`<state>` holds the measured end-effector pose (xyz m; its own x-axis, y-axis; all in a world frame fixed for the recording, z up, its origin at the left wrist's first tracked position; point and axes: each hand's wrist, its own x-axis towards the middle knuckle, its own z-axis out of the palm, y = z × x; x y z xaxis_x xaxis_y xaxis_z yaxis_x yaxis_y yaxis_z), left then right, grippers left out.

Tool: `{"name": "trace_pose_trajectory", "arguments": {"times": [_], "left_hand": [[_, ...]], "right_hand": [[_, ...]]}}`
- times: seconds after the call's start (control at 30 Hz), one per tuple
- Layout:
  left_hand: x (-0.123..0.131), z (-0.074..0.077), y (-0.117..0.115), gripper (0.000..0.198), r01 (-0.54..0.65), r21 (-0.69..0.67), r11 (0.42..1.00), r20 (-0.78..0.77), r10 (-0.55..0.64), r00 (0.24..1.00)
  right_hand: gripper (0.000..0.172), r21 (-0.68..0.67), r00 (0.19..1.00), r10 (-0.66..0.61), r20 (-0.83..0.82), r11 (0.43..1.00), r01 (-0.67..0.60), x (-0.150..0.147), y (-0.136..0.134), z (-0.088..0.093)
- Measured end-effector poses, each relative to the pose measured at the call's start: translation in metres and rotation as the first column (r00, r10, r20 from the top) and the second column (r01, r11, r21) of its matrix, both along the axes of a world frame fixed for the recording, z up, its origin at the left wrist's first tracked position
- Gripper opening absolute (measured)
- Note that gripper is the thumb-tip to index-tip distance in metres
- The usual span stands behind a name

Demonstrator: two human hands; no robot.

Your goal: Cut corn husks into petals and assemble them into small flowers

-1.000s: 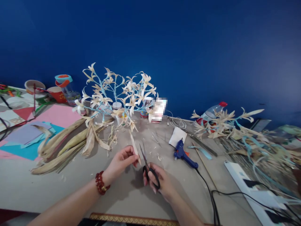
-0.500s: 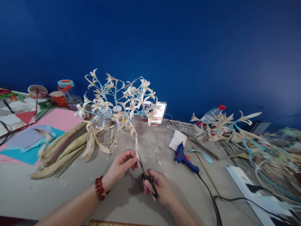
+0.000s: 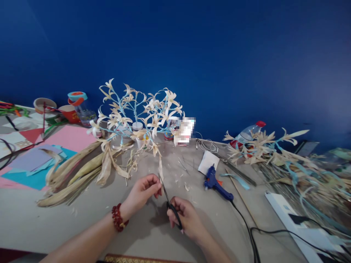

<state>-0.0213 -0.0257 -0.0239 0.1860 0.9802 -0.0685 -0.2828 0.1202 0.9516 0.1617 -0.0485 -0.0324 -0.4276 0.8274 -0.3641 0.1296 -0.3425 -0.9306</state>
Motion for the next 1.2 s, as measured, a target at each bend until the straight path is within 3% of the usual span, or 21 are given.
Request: {"name": "trace_pose_trajectory", "arguments": {"times": [0.6, 0.93, 1.03, 1.2], "left_hand": [[-0.002, 0.002, 0.001, 0.029, 0.055, -0.019, 0.998, 0.005, -0.055, 0.998], [-0.002, 0.004, 0.000, 0.027, 0.083, 0.009, 0.997, -0.090, -0.081, 0.993], [-0.003, 0.003, 0.000, 0.025, 0.092, 0.008, 0.996, -0.099, -0.091, 0.991], [0.001, 0.003, -0.006, 0.021, 0.208, 0.008, 0.978, -0.120, -0.205, 0.971]], "right_hand": [[0.054, 0.031, 0.999, 0.003, -0.036, 1.000, -0.002, 0.008, 0.003, -0.007], [0.052, 0.057, 1.000, 0.009, 0.006, 0.998, -0.009, 0.017, 0.006, -0.006], [0.051, 0.101, 0.998, -0.052, 0.019, 0.994, 0.050, 0.017, 0.007, -0.005], [0.040, 0.163, 0.972, -0.191, -0.134, 0.964, 0.212, 0.012, 0.008, 0.006]]}}
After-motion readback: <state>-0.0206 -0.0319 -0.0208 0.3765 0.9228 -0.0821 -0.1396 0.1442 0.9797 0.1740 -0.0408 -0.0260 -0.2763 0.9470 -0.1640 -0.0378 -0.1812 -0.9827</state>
